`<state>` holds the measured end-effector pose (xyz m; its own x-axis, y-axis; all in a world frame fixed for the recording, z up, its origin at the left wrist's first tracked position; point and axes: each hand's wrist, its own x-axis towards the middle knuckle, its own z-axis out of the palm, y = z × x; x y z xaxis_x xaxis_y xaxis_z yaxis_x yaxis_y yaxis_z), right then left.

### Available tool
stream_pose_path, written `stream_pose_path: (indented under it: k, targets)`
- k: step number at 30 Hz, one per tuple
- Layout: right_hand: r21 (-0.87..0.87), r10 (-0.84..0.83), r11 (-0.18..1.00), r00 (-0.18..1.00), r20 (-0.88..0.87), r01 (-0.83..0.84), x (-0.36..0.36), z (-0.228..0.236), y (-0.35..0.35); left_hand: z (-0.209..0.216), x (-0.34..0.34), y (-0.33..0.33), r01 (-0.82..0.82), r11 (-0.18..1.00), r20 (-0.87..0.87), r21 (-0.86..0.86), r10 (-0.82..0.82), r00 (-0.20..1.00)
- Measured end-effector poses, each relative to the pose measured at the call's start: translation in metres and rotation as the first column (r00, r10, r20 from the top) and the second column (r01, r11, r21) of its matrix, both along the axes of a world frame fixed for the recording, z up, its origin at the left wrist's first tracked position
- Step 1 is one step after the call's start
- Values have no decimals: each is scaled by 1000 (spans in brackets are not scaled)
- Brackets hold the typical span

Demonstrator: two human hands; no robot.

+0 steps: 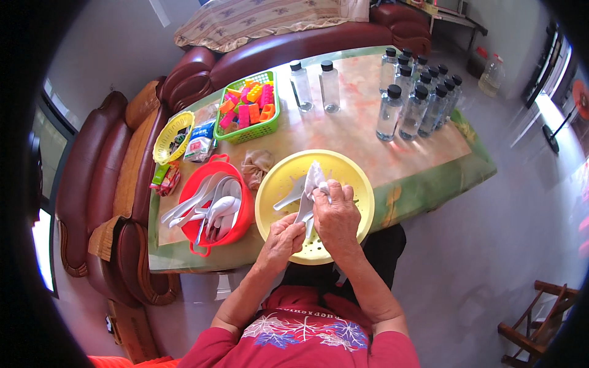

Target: The person wipes white plastic spoons with a white cloth, taking them one by one from a red basket and placing them into a yellow colander. The task is performed at a table in a living room setting.

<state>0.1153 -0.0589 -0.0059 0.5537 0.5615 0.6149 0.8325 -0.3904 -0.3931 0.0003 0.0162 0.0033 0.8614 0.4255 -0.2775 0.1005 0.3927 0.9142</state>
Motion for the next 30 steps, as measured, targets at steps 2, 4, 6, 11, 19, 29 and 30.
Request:
stream_pose_path:
  k: [2, 4, 6, 11, 19, 29, 30]
  targets:
    - [-39, 46, 998, 999, 12, -45, -5, 4, 0, -3, -4, -4, -50, 998, 23, 24, 49, 999]
    - [-55, 154, 987, 988, -7, -154, -12, 9, -2, -6, -7, -3, -64, 998, 25, 27, 63, 998]
    - [-28, 298, 952, 945, -135, -304, -16, 11, -7, -8, -7, -2, -93, 995, 26, 25, 92, 995]
    - [143, 554, 832, 790, -263, -535, -22, 15, -17, -21, -13, 3, -99, 995, 46, -4, 99, 994]
    - [53, 155, 986, 985, 79, -160, -13, 6, 13, -19, -10, -3, -40, 999, 105, 30, 37, 994]
    - [142, -58, 989, 992, 110, 42, -4, -1, 12, -15, -4, -7, -101, 987, 103, 129, 87, 991]
    - [95, -7, 995, 994, 108, -4, -6, -1, 10, -18, -3, -6, -123, 983, 101, 134, 110, 989]
